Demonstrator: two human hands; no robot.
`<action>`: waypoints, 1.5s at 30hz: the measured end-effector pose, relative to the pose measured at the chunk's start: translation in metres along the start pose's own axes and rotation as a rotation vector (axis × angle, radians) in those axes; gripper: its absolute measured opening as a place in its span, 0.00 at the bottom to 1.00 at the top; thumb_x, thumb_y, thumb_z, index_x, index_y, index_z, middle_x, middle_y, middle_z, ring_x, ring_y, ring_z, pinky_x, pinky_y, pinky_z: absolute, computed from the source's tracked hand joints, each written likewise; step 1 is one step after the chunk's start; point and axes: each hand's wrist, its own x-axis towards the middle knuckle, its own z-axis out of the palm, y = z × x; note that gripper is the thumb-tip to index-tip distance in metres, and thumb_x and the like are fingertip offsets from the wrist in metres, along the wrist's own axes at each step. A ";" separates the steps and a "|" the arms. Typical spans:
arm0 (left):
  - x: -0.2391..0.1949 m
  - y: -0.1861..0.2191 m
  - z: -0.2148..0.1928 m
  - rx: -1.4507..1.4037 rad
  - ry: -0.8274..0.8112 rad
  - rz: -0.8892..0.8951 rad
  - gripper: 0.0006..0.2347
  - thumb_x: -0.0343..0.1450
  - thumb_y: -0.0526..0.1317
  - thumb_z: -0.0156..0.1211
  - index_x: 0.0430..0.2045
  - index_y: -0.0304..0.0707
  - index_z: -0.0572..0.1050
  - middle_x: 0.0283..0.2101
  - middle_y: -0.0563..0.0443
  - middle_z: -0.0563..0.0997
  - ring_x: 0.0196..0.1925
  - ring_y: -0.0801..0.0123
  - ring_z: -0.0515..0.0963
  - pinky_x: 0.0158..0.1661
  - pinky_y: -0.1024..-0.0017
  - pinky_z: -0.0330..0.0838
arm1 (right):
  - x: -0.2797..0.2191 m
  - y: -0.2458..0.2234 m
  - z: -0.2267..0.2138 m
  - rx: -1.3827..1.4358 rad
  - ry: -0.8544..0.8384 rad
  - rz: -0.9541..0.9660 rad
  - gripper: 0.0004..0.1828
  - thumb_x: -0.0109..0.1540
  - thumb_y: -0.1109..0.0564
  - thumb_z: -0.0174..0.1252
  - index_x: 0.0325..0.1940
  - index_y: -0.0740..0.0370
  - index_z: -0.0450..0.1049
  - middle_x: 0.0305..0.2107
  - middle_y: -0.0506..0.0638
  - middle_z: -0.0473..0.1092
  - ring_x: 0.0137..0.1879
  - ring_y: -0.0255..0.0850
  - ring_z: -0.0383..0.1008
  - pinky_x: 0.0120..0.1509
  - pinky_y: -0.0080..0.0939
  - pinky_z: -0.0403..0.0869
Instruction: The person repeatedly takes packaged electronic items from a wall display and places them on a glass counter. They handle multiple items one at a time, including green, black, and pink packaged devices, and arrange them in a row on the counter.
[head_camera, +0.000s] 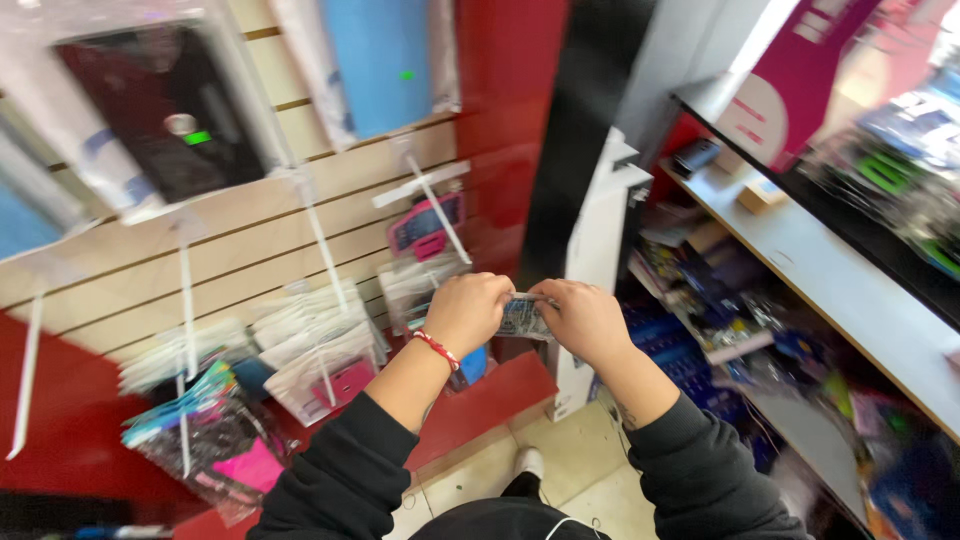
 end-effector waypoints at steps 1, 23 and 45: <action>0.006 0.007 0.006 -0.001 0.003 0.036 0.07 0.73 0.43 0.51 0.34 0.52 0.78 0.36 0.53 0.83 0.45 0.53 0.84 0.46 0.55 0.77 | -0.011 0.003 -0.006 -0.006 0.023 0.041 0.10 0.65 0.51 0.57 0.49 0.46 0.79 0.41 0.44 0.80 0.52 0.48 0.80 0.58 0.52 0.77; 0.128 0.385 0.174 -0.209 -0.030 0.671 0.05 0.74 0.42 0.55 0.31 0.49 0.79 0.30 0.56 0.83 0.35 0.58 0.85 0.39 0.63 0.78 | -0.322 0.273 -0.114 -0.238 0.458 0.580 0.11 0.61 0.48 0.62 0.48 0.41 0.79 0.38 0.42 0.79 0.52 0.46 0.80 0.55 0.48 0.78; 0.222 0.749 0.249 -0.487 0.523 0.990 0.27 0.72 0.36 0.58 0.70 0.50 0.64 0.71 0.47 0.67 0.69 0.52 0.69 0.64 0.56 0.60 | -0.558 0.512 -0.260 0.356 1.374 0.820 0.12 0.64 0.62 0.64 0.51 0.56 0.76 0.37 0.45 0.78 0.38 0.32 0.79 0.41 0.35 0.80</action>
